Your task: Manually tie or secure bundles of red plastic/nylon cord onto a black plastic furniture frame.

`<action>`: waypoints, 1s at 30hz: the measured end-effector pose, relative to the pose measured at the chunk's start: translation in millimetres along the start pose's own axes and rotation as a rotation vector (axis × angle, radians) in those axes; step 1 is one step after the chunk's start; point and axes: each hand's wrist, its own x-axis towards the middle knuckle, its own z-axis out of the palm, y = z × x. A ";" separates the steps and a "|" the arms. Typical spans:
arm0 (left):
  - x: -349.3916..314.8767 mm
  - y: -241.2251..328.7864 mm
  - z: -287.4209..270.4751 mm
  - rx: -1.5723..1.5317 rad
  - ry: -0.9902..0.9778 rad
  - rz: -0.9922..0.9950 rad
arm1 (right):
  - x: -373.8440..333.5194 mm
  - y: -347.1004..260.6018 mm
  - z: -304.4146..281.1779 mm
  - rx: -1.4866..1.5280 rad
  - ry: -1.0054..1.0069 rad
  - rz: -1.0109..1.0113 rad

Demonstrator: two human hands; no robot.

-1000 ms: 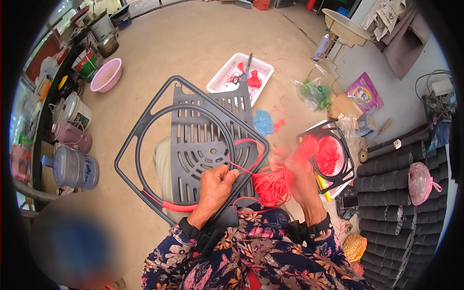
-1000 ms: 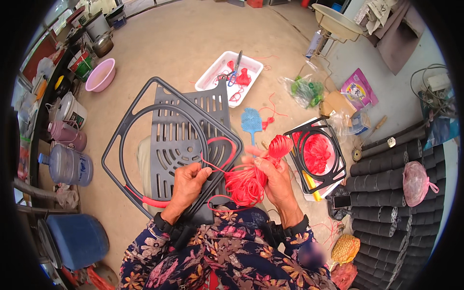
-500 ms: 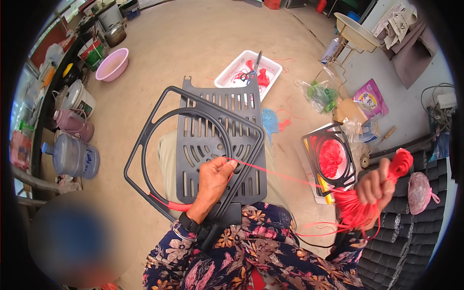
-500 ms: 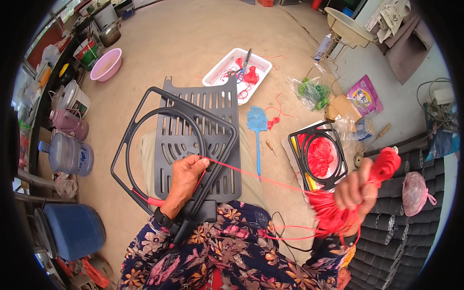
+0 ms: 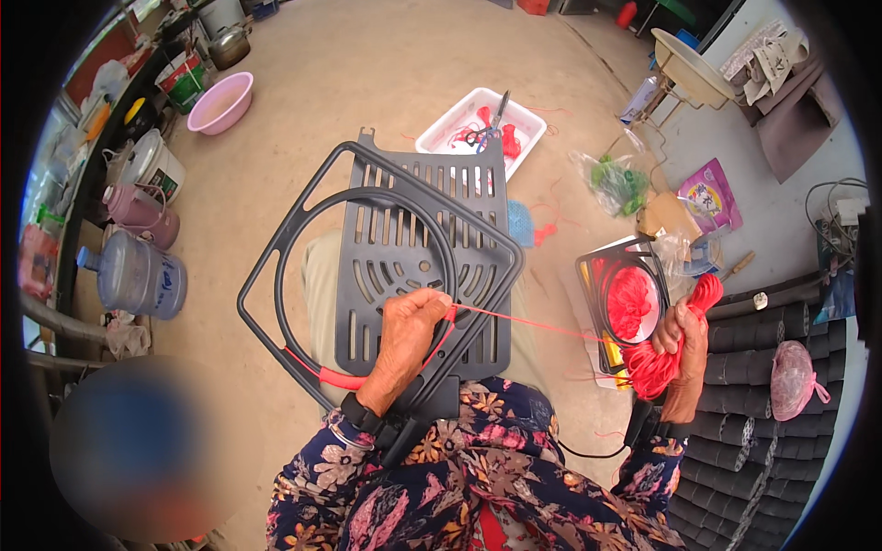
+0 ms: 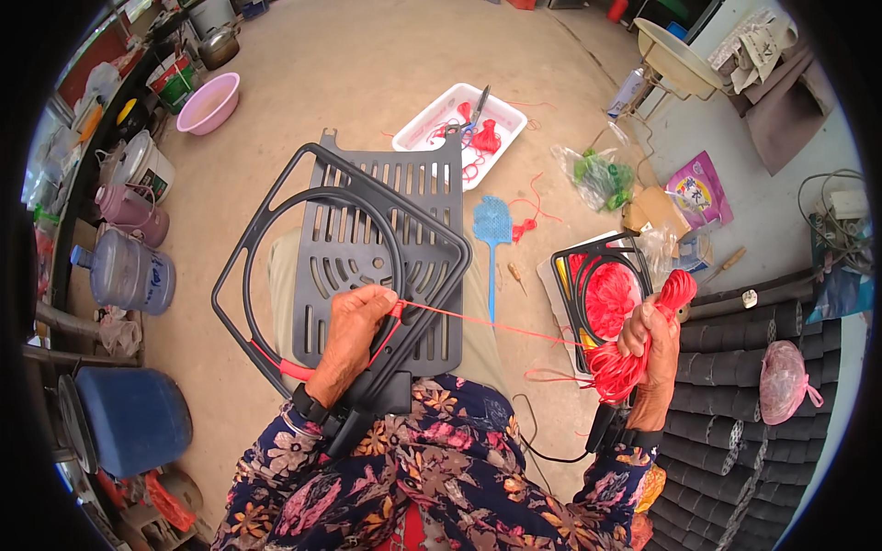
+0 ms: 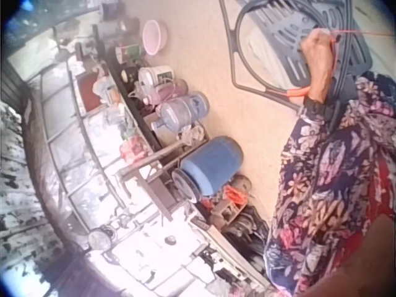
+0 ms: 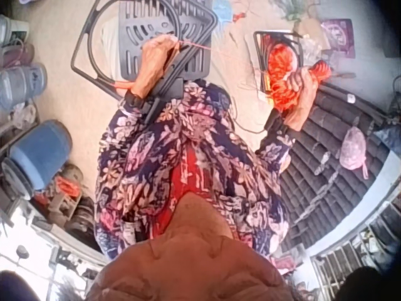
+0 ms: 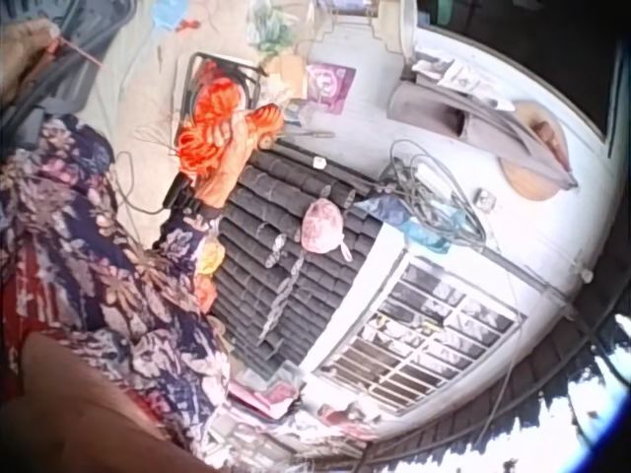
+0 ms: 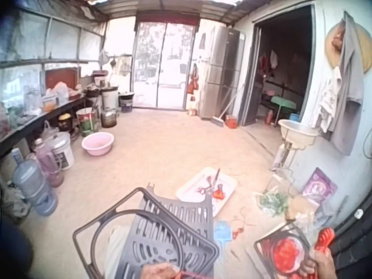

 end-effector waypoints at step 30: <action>-9.8 16.5 1.8 0.667 -0.028 0.421 | -1.7 16.5 186.3 -1.318 -0.541 -0.448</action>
